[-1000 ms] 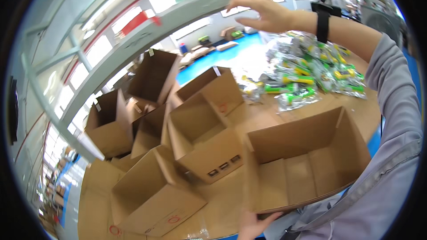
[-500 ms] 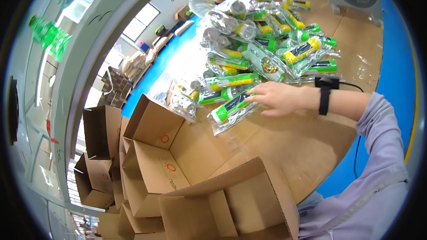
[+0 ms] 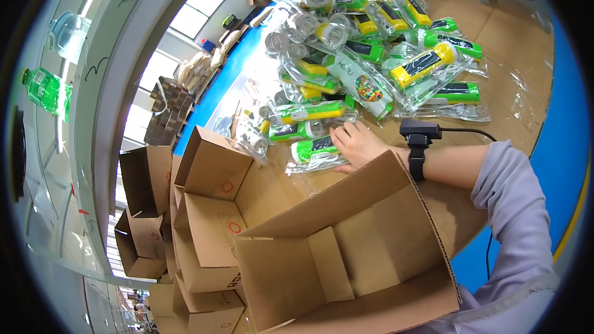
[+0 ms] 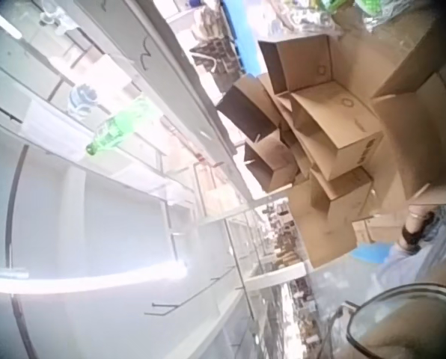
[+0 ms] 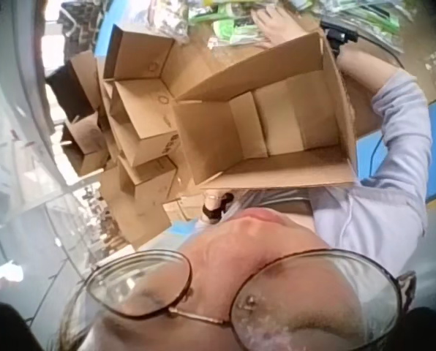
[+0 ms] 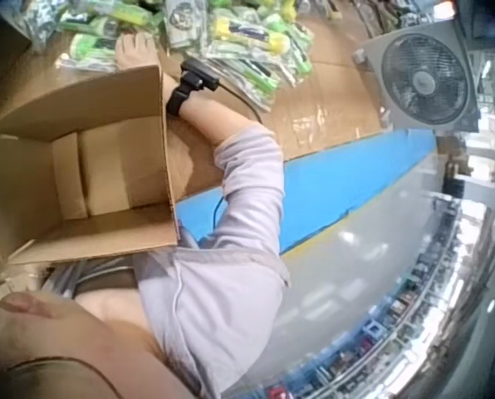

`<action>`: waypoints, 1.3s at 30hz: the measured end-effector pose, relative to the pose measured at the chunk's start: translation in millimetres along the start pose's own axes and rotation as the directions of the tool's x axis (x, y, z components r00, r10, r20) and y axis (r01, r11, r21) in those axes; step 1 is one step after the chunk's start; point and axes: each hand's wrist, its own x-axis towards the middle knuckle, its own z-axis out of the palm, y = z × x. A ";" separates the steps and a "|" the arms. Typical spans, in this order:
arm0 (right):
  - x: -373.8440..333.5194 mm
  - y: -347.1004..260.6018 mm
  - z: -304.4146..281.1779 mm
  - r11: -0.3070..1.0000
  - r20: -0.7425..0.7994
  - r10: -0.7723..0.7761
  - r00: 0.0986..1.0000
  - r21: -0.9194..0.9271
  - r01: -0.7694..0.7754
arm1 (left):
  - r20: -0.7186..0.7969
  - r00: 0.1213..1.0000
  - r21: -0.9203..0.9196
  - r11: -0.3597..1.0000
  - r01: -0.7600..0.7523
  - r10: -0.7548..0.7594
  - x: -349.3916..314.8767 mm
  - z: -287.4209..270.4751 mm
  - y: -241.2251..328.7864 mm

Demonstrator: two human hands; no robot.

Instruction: Packing individual flashlights inside plastic wrappers into cardboard boxes on an assembly line.

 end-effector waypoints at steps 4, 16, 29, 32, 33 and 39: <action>-16.0 3.6 1.7 0.984 -0.026 -0.057 0.998 -0.170 0.052 | 0.030 1.000 -0.211 0.977 -0.002 0.008 22.4 -1.7 16.6; -13.2 41.1 -64.8 0.871 0.276 0.043 0.960 0.460 -0.171 | 0.809 0.185 0.067 0.226 -0.972 0.558 71.4 28.0 131.6; -0.3 30.8 -337.7 0.433 0.434 0.246 0.867 0.751 -0.498 | 0.680 0.139 -0.003 0.192 -0.981 0.720 30.4 50.2 118.9; 68.7 -39.7 -361.8 0.674 0.888 -0.250 0.385 0.445 -0.589 | 0.608 0.134 -0.084 0.231 -0.969 0.783 21.9 55.5 113.8; 83.3 -66.3 -357.0 0.712 0.939 -0.268 0.214 0.343 -0.613 | 0.608 0.138 -0.085 0.237 -0.968 0.782 17.1 57.6 110.9; 102.5 -153.7 -277.4 0.951 0.985 -0.172 -0.030 0.158 -0.264 | 0.486 0.262 -0.032 0.317 -0.948 0.834 3.1 47.1 85.2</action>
